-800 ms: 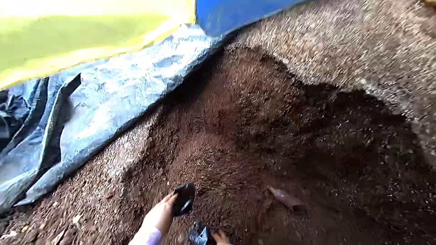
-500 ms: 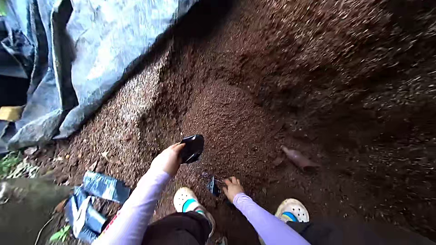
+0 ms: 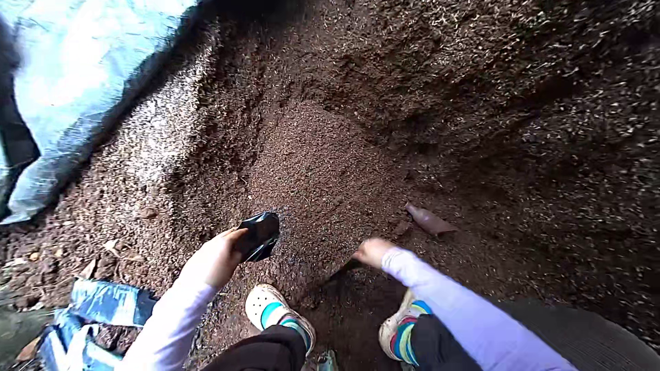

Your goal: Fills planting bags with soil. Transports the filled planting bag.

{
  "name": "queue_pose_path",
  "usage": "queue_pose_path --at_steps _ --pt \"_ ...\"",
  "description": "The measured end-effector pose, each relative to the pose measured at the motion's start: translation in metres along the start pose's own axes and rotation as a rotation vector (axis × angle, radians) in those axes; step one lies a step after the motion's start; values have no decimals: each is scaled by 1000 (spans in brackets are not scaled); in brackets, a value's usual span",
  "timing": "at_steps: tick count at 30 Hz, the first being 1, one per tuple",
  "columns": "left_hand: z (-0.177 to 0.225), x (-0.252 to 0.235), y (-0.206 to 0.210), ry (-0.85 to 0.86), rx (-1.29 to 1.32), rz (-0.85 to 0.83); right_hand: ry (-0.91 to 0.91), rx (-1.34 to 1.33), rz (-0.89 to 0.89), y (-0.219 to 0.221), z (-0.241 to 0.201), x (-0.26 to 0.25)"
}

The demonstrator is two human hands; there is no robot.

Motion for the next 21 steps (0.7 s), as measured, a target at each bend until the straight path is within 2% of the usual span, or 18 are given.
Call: queue_pose_path --at_steps 2,4,6,7,8,10,12,14,17,19,21 --pt "-3 -1 2 7 15 -4 203 65 62 -34 67 1" --pt "-2 -4 7 10 28 -28 406 42 111 -41 127 0" --pt "3 -9 13 23 42 -65 352 -58 139 -33 137 0" --pt "5 -13 19 31 49 -88 297 -152 88 -20 127 -7" --pt "8 -17 25 36 56 -114 271 -364 -14 4 113 -17" --pt "14 -22 37 29 66 -177 315 -918 -332 80 80 -31" --pt "18 -21 45 21 94 -215 376 -1276 -614 163 44 -36" --pt "19 -19 48 17 139 -215 382 -1574 -754 222 8 -42" --pt "14 -17 53 -2 253 -177 410 -2128 -742 251 -26 -71" --pt "8 -19 58 -11 303 -142 493 -2372 -598 250 -33 -87" --pt "3 -23 61 -1 303 -113 497 -2642 -439 232 -43 -95"
Point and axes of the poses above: each hand's wrist, its own x-axis away from the middle knuckle, its own y-axis out of the palm, z = x × y, the point moved 8 cm from there along -x, towards the middle knuckle, and after that the axes turned 13 degrees about y, right-handed, at the moved point
